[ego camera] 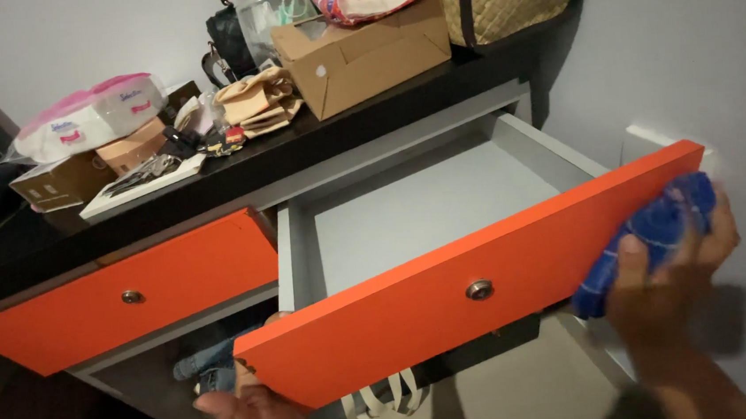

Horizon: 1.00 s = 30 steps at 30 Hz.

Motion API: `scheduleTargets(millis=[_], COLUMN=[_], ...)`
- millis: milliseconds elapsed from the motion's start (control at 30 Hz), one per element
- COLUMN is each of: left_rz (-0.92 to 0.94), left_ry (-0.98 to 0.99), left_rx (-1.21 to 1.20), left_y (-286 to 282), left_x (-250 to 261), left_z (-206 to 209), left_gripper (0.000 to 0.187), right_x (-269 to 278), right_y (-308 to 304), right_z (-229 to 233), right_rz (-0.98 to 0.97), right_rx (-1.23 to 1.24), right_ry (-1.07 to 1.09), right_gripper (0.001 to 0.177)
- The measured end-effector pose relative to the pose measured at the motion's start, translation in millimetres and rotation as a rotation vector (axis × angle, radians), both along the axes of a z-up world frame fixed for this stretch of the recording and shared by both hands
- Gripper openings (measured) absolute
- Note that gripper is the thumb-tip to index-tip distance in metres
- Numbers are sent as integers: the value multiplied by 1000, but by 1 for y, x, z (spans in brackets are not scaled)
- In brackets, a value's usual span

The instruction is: The person wipes the interior and exterior of an open orange drawer using a blue cloth. The drawer remains open throughout the clip, and the person repeatedly cleans the same surfaces without placing items inside.

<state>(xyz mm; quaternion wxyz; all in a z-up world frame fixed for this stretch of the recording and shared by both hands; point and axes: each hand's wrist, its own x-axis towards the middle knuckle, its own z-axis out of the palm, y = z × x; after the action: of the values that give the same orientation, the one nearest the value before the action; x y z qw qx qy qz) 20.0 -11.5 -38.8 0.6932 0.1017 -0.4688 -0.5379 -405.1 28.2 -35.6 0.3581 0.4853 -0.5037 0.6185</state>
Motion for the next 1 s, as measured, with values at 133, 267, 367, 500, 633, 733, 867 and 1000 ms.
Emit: scheduleTargets(millis=[133, 267, 367, 500, 633, 733, 867, 1000], left_rz=[53, -49, -93, -7, -26, -21, -50, -188], left_ry=[-115, -22, -4, -52, -66, -27, -117, 21], left_rx=[-150, -280, -243, -195, -177, -172, -237, -177], left_y=[4, -7, 4, -4, -3, -3, 17, 8], left_x=[-9, -15, -25, -11, -7, -9, -29, -17], left_z=[17, 14, 31, 12, 8, 7, 48, 30], left_gripper=[92, 89, 79, 98, 99, 98, 79, 92], right_x=[24, 40, 66, 38, -20, -77, -85, -76], right_y=[0, 0, 6, 0, -10, -11, -5, -14], right_z=[16, 12, 46, 69, 80, 93, 107, 109], right_rz=[29, 36, 75, 98, -59, -5, 158, 51], right_rx=[43, 190, 122, 130, 247, 88, 583, 808], right_ry=[-28, 312, 514, 612, 554, 715, 222, 237], right_gripper=[59, 69, 57, 68, 64, 23, 44, 57])
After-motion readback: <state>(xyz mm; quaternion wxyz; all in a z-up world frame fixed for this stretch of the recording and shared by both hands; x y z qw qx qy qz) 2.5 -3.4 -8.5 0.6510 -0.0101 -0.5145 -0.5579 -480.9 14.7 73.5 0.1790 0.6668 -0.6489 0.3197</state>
